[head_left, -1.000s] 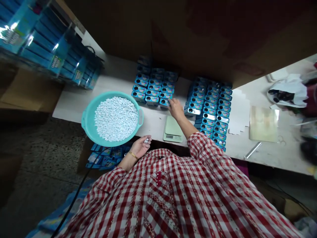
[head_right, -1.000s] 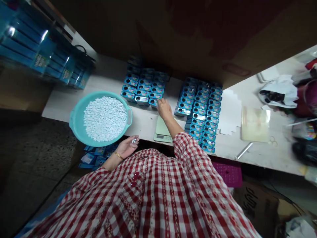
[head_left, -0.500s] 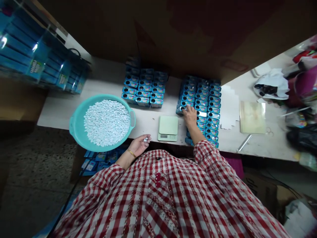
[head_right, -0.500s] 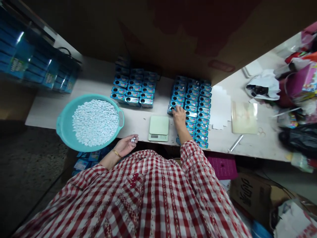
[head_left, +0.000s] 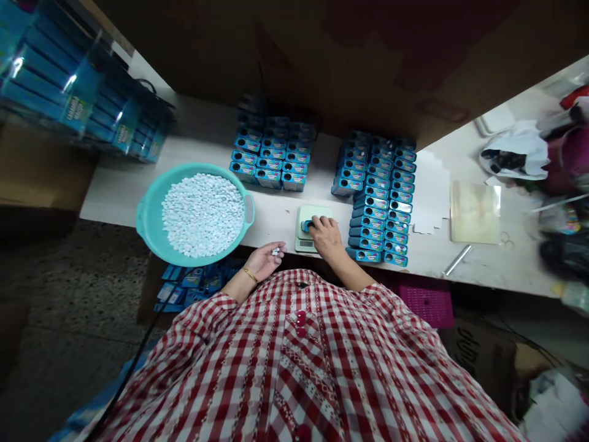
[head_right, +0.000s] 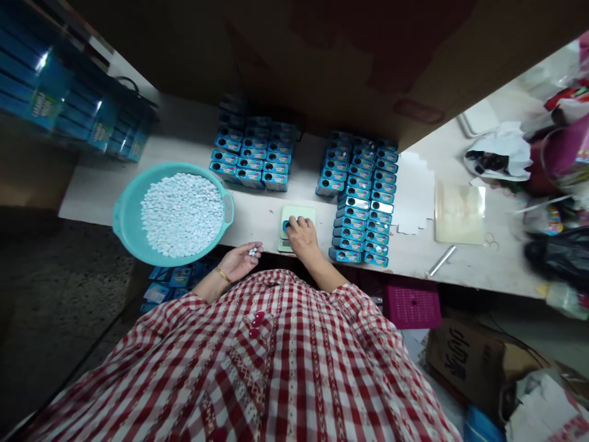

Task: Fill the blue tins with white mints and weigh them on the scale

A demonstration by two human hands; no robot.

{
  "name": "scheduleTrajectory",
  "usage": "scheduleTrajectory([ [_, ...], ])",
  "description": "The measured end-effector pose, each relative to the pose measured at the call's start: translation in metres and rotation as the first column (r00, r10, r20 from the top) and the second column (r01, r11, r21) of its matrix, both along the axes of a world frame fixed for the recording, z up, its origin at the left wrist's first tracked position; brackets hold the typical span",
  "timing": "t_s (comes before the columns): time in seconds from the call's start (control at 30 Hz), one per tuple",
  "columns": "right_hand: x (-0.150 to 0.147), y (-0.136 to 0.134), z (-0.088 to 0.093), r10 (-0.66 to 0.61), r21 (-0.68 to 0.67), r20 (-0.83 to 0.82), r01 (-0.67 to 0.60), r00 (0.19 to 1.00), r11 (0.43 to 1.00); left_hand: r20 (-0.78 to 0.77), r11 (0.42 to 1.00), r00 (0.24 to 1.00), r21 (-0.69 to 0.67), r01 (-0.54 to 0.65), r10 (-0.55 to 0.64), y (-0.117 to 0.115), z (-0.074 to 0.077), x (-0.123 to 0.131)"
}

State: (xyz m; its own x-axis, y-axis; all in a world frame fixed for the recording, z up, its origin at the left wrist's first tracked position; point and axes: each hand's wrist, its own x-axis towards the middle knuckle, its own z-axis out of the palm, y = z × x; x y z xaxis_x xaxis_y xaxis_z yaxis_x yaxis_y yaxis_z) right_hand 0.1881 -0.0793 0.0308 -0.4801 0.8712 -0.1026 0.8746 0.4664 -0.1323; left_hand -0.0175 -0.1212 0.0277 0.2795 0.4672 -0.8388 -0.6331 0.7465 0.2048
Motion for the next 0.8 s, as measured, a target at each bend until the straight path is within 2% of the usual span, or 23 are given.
scheduleTrajectory([
  [0.1,0.014,-0.008,-0.001,-0.114,0.051,-0.119,0.121,0.986,0.991,-0.007,1.0,1.0,-0.004,-0.029,0.029,-0.002,0.0,-0.005],
  [0.27,0.051,-0.015,0.001,-0.303,0.048,-0.328,0.336,0.895,0.94,-0.039,0.995,0.996,-0.059,-0.081,0.079,-0.008,-0.002,-0.015],
  [0.37,0.047,-0.022,0.004,-0.338,0.0,-0.441,0.377,0.831,0.926,-0.034,0.996,0.997,-0.055,-0.071,0.069,-0.011,-0.002,-0.014],
  [0.43,0.028,-0.031,0.007,-0.284,-0.068,-0.501,0.29,0.818,0.955,-0.001,0.998,0.999,-0.05,-0.038,0.038,-0.014,-0.002,-0.009],
  [0.53,-0.015,-0.048,0.012,-0.08,-0.183,-0.5,-0.015,0.863,0.983,0.082,0.998,0.997,-0.058,0.005,0.0,-0.018,0.0,0.0],
  [0.6,-0.04,-0.057,0.011,0.053,-0.233,-0.417,-0.163,0.908,0.959,0.129,0.998,0.992,-0.057,0.009,-0.002,-0.021,0.003,0.005],
  [0.67,-0.057,-0.06,0.007,0.156,-0.257,-0.355,-0.257,0.922,0.931,0.143,0.999,0.99,-0.052,0.006,0.001,-0.023,0.005,0.006],
  [0.8,-0.066,-0.06,-0.004,0.314,-0.247,-0.377,-0.421,0.871,0.873,0.138,0.997,0.99,-0.069,0.026,-0.016,-0.027,0.003,0.003],
])
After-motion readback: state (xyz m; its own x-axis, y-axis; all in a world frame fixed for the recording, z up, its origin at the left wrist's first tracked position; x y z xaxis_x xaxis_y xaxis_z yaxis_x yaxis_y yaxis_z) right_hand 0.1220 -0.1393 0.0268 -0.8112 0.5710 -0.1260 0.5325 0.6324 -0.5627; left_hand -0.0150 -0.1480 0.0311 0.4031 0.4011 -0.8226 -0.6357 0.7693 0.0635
